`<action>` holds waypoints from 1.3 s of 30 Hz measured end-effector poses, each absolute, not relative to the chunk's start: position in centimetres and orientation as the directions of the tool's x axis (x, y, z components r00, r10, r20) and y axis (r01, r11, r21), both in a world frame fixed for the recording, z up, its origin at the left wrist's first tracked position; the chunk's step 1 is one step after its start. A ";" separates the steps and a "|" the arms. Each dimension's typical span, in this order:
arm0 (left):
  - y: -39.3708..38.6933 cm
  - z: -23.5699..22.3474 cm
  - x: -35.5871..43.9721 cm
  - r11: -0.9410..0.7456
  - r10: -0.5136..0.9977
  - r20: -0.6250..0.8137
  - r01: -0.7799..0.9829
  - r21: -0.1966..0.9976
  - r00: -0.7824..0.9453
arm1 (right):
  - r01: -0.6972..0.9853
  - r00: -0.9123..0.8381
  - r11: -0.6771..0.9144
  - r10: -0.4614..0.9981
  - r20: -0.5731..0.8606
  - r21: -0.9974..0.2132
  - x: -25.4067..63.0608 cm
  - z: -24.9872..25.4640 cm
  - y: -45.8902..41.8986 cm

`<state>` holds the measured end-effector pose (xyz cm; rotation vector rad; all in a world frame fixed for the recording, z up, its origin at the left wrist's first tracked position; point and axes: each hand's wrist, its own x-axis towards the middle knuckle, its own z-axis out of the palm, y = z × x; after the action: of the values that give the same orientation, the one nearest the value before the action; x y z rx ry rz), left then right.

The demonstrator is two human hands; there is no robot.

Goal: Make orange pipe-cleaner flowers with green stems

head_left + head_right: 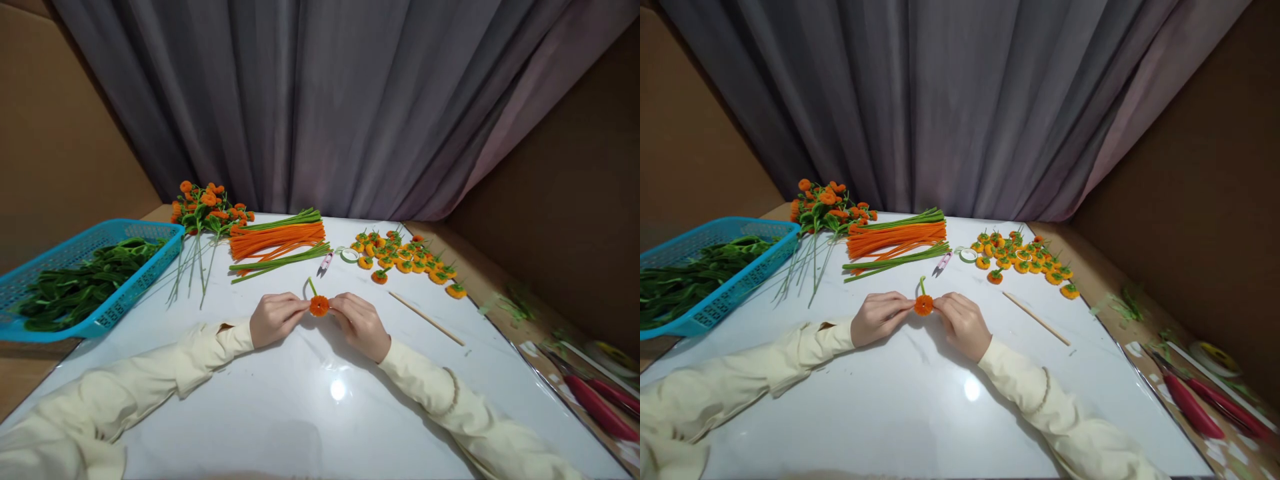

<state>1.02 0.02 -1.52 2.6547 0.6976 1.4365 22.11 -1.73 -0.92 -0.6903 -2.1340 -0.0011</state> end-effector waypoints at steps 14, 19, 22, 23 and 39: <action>-0.1 -1.5 0.9 -0.899 0.387 0.774 0.393 0.194 0.502 | 0.477 -0.559 0.874 0.384 0.735 -0.093 22.3 -0.6 -1.8; -0.1 -1.4 0.9 -0.888 0.422 0.759 0.394 0.236 0.496 | 0.465 -0.594 0.885 0.328 0.735 -0.019 22.5 -0.5 -1.8; -0.1 -1.5 0.9 -0.884 0.436 0.755 0.391 0.256 0.490 | 0.459 -0.603 0.888 0.315 0.733 -0.004 22.5 -0.5 -1.8; -0.1 -1.5 0.9 -0.882 0.440 0.756 0.391 0.262 0.486 | 0.456 -0.603 0.890 0.311 0.734 -0.003 22.5 -0.5 -1.8; 0.5 -1.1 0.9 -0.862 0.505 0.678 0.359 0.359 0.534 | 0.507 -0.577 0.861 0.369 0.729 -0.034 22.5 -0.8 -1.7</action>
<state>0.90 0.45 -1.13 2.5931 0.7375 1.2335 22.45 -1.73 -0.77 -0.6310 -2.2483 -0.2271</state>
